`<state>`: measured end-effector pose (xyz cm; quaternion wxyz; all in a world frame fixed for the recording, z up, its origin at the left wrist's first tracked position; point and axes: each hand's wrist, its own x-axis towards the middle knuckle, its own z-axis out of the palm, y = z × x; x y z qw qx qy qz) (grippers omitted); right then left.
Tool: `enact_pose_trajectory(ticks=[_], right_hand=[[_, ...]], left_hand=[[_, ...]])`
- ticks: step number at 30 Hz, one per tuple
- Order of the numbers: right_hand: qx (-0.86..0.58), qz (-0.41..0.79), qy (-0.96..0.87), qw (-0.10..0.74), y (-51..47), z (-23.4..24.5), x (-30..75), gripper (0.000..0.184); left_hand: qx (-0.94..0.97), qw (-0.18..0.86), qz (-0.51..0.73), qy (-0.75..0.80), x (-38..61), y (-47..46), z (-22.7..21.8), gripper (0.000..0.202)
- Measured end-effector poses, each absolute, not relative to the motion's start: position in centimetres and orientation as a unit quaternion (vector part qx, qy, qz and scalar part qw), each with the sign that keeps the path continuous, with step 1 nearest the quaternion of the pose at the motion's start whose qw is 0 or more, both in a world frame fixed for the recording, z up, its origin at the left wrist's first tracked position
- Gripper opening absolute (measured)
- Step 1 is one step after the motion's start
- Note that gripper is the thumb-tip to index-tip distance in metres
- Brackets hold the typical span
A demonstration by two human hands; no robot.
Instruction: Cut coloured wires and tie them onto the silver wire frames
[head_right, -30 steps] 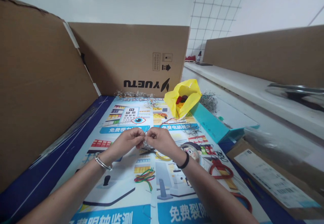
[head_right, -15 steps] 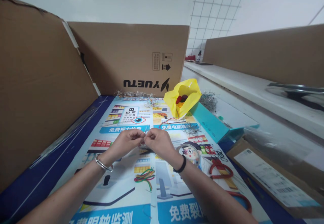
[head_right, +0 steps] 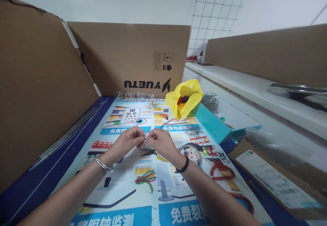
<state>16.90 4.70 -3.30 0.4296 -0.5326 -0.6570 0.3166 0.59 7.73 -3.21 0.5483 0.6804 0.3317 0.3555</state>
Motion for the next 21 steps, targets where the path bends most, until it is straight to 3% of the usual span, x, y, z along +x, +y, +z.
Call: enact_pose_trajectory(ticks=[21], right_hand=[[-0.537,0.076,-0.749,0.380,4.06,-3.31,16.74,0.012]], left_hand=[[0.741,0.450,0.323,0.379,0.54,7.80,-3.07,0.008]])
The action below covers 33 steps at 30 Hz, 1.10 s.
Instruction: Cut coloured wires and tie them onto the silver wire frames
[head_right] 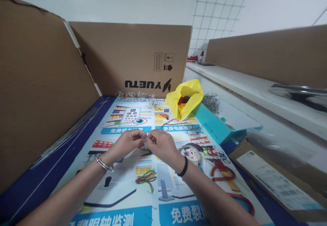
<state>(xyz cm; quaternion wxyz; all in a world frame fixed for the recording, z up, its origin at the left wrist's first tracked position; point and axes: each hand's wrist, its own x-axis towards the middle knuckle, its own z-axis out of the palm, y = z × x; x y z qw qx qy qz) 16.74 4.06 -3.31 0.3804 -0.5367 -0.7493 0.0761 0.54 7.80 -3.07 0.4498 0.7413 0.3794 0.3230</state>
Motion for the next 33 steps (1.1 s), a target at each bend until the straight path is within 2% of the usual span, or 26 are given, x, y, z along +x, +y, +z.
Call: enact_pose_trajectory(ticks=[9,14,19,33], right_hand=[[-0.502,0.015,-0.773,0.387,3.4,-3.2,16.3,0.011],[-0.484,0.050,-0.786,0.382,3.9,-3.1,17.1,0.015],[-0.456,0.011,-0.802,0.385,4.4,-3.8,17.8,0.017],[-0.450,-0.084,-0.831,0.315,4.3,-4.4,17.1,0.017]], left_hand=[[0.792,0.353,0.319,0.382,0.4,7.3,-2.5,0.016],[0.774,0.401,0.317,0.373,0.0,7.8,-2.9,0.008],[0.749,0.457,0.329,0.349,-0.4,8.6,-3.5,0.005],[0.770,0.421,0.331,0.346,-0.5,8.8,-3.9,0.004]])
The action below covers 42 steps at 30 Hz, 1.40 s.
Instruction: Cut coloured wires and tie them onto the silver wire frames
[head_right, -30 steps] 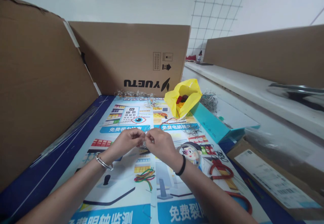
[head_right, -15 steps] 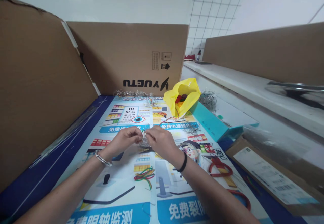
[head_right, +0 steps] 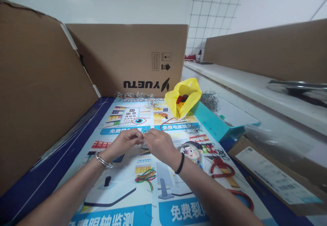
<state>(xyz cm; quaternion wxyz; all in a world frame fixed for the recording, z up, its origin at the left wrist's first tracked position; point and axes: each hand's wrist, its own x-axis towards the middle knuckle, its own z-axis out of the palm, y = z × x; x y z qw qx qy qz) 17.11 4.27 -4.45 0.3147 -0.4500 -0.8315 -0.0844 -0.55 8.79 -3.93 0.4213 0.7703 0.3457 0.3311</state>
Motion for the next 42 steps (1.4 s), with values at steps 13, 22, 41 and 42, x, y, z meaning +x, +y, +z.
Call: enact_pose_trajectory(ticks=[13,22,41,42], right_hand=[[-0.441,-0.144,-0.817,0.343,4.1,-5.0,16.6,0.014],[-0.409,-0.198,-0.828,0.330,4.0,-5.9,17.0,0.019],[-0.496,0.033,-0.796,0.344,4.8,-5.2,17.0,0.020],[-0.498,0.046,-0.795,0.344,4.9,-5.2,17.0,0.020]], left_hand=[[0.717,0.493,0.336,0.362,-0.2,8.6,-3.9,0.008],[0.624,0.579,0.369,0.373,0.2,7.9,-3.3,0.016],[0.832,0.215,0.411,0.304,0.2,8.3,-5.1,0.015],[0.836,0.199,0.419,0.293,0.1,8.5,-5.3,0.015]])
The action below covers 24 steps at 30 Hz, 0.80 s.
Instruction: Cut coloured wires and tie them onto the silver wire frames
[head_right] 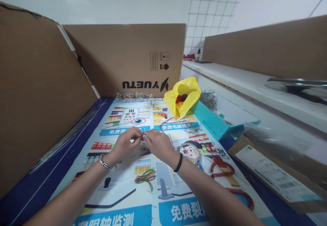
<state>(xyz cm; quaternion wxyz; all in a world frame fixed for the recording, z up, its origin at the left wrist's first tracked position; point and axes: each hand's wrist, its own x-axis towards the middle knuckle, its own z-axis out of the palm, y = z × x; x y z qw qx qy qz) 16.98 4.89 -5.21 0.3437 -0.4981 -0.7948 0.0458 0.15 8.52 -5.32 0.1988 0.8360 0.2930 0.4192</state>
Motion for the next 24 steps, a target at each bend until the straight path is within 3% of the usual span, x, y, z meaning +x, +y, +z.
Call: enact_pose_trajectory(ticks=[6,10,24], right_hand=[[-0.483,0.118,-0.773,0.393,5.2,-5.1,16.9,0.027],[-0.480,0.131,-0.778,0.384,5.1,-4.8,16.8,0.026],[-0.483,0.007,-0.788,0.383,4.9,-5.6,17.1,0.017]], left_hand=[[0.850,0.137,0.449,0.239,0.2,9.0,-5.8,0.015],[0.855,0.137,0.449,0.221,0.1,8.9,-5.6,0.015],[0.860,0.165,0.407,0.260,-0.6,9.0,-4.8,0.013]])
